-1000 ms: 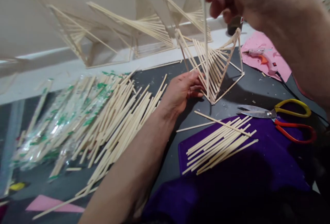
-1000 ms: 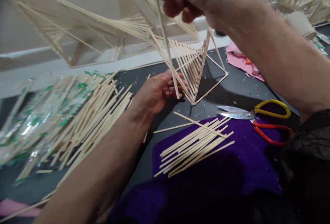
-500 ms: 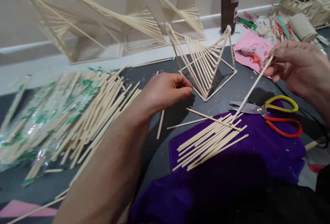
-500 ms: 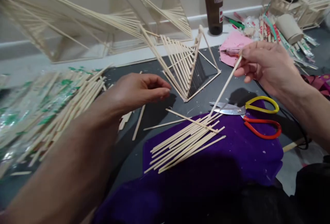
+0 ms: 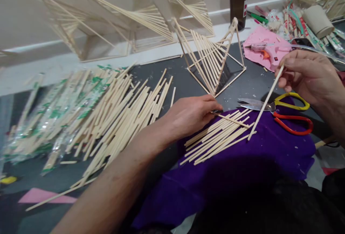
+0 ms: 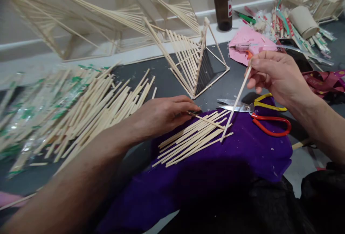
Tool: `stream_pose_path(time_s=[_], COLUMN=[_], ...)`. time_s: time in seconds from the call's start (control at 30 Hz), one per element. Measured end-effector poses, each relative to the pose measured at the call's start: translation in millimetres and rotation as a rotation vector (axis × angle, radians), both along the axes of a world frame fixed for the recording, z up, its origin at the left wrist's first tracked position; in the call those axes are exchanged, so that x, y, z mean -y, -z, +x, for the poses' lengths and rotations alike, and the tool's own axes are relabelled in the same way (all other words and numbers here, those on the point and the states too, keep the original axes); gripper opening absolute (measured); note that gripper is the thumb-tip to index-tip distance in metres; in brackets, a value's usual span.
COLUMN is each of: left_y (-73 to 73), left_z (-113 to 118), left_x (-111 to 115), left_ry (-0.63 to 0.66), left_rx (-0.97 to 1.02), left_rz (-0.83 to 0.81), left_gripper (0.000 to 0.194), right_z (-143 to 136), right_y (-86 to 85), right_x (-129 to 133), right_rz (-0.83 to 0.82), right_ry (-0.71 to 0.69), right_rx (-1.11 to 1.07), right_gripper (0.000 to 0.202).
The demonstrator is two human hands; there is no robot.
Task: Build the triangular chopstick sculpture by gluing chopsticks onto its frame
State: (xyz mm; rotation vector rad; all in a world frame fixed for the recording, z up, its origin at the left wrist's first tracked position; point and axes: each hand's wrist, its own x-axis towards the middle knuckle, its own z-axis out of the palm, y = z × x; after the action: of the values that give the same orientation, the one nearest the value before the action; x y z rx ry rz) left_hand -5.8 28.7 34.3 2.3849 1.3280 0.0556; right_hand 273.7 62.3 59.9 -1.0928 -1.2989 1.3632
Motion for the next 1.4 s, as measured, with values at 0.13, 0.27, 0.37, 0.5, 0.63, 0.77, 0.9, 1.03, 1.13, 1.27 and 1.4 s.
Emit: stream_pose_path(time_s=[0.13, 0.27, 0.37, 0.5, 0.63, 0.77, 0.9, 1.03, 1.13, 1.27, 1.4], left_y=[11.6, -0.2, -13.9, -18.6, -11.3, -5.7, -0.6, 6.3, 9.3, 7.4, 1.3], left_z=[0.8, -6.5, -14.6, -20.5, -21.1, -21.3, -19.8, -16.1, -12.7, -8.1, -4.3], left_x=[-2.0, -2.4, 1.4, 6.9, 7.2, 3.9, 1.9, 1.9, 2.3, 3.7, 5.1], left_ry=[-0.035, -0.174, -0.318, -0.479, -0.654, -0.713, -0.728, -0.713, -0.681, -0.657, -0.686], left_rx=[0.061, 0.094, 0.169, 0.436, 0.689, 0.793, 0.842, 0.905, 0.943, 0.998, 1.103], left_rz=[-0.007, -0.038, -0.128, -0.396, -0.506, -0.533, -0.585, -0.618, -0.644, -0.662, -0.585], left_gripper=[0.019, 0.011, 0.008, 0.009, 0.021, 0.017, 0.010, 0.008, 0.012, 0.017, 0.017], right_z=[-3.8, -2.5, -0.9, -2.0, -4.4, -4.6, -6.9, -15.7, -24.8, -34.8, -44.4], right_y=[-1.3, -1.9, 0.0, 3.0, 7.1, 11.1, 12.6, 16.3, 19.7, 14.5, -0.7], right_x=[0.6, 0.8, 0.2, -0.7, -0.6, 0.6, 3.8, 9.4, 13.3, 16.1, 15.9], right_rz=[0.018, 0.009, -0.008, -0.030, -0.034, -0.046, -0.098, -0.184, -0.199, -0.152, -0.062], right_ry=[0.002, 0.030, 0.026, 0.021, 0.010, -0.010, 0.004, -0.052, -0.113, -0.184, -0.197], right_rx=[0.006, 0.016, -0.002, 0.012, 0.027, 0.009, -0.038, -0.064, -0.060, -0.058, -0.034], right_gripper=[0.007, 0.008, 0.007, 0.008, 0.007, 0.005, 0.005, 0.008, 0.012, 0.014, 0.015])
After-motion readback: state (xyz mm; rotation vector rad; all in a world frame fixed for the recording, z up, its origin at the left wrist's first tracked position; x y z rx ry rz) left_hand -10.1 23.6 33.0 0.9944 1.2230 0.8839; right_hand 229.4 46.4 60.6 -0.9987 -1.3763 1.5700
